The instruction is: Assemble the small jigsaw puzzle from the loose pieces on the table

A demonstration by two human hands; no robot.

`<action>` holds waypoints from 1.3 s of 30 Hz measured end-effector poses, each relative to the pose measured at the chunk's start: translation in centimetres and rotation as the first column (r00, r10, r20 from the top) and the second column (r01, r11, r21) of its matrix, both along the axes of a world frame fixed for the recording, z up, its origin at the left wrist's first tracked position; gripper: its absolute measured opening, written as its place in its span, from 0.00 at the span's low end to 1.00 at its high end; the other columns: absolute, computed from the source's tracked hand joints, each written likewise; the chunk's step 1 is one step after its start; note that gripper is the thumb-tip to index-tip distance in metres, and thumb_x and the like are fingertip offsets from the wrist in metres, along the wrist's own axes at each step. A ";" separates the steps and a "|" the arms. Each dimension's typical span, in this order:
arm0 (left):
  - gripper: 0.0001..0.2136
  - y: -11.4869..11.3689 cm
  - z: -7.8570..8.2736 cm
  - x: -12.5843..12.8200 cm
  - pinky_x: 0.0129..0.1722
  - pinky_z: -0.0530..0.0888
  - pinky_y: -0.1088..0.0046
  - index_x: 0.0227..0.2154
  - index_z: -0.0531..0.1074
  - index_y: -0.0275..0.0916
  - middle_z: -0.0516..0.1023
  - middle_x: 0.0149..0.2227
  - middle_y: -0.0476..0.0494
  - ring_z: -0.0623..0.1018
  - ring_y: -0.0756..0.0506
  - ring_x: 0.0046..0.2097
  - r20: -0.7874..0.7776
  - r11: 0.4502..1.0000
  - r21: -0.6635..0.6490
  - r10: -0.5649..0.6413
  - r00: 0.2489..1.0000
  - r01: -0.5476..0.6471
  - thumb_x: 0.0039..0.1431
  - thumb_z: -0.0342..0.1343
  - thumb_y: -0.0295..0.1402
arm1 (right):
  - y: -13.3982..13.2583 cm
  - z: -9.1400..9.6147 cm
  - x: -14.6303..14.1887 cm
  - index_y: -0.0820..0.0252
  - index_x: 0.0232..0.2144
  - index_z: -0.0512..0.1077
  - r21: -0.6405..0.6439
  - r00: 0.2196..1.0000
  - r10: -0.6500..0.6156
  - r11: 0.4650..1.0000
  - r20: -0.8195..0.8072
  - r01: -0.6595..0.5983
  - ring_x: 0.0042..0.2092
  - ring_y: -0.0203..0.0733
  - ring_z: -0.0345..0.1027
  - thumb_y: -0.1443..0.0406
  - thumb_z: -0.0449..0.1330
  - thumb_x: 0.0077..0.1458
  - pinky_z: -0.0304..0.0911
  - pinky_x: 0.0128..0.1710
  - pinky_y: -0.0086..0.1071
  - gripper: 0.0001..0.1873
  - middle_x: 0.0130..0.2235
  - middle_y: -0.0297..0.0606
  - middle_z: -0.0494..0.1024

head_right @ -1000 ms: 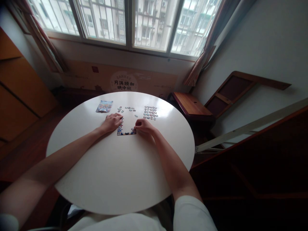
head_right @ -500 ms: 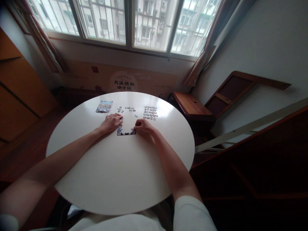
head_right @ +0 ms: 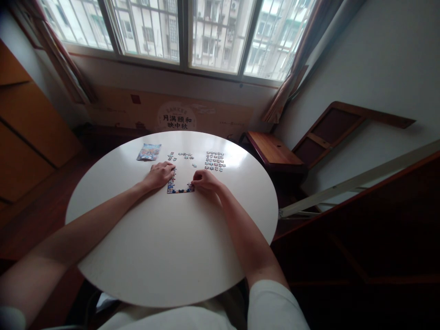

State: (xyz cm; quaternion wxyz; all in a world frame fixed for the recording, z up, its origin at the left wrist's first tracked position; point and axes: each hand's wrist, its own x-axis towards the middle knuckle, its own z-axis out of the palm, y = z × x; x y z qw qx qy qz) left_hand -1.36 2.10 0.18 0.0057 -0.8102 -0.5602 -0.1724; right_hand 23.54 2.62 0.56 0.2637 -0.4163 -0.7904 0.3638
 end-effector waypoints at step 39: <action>0.18 0.2 -0.3 0.0 0.51 0.64 0.57 0.51 0.72 0.42 0.71 0.54 0.40 0.70 0.38 0.52 -0.003 1.000 0.009 -0.002 1.000 0.002 0.64 0.44 0.37 | 0.1 0.0 -0.1 0.64 0.24 0.72 0.009 1.000 -0.017 1.000 0.018 0.017 0.28 0.33 0.64 0.63 0.65 0.42 0.58 0.29 0.27 0.09 0.25 0.33 0.74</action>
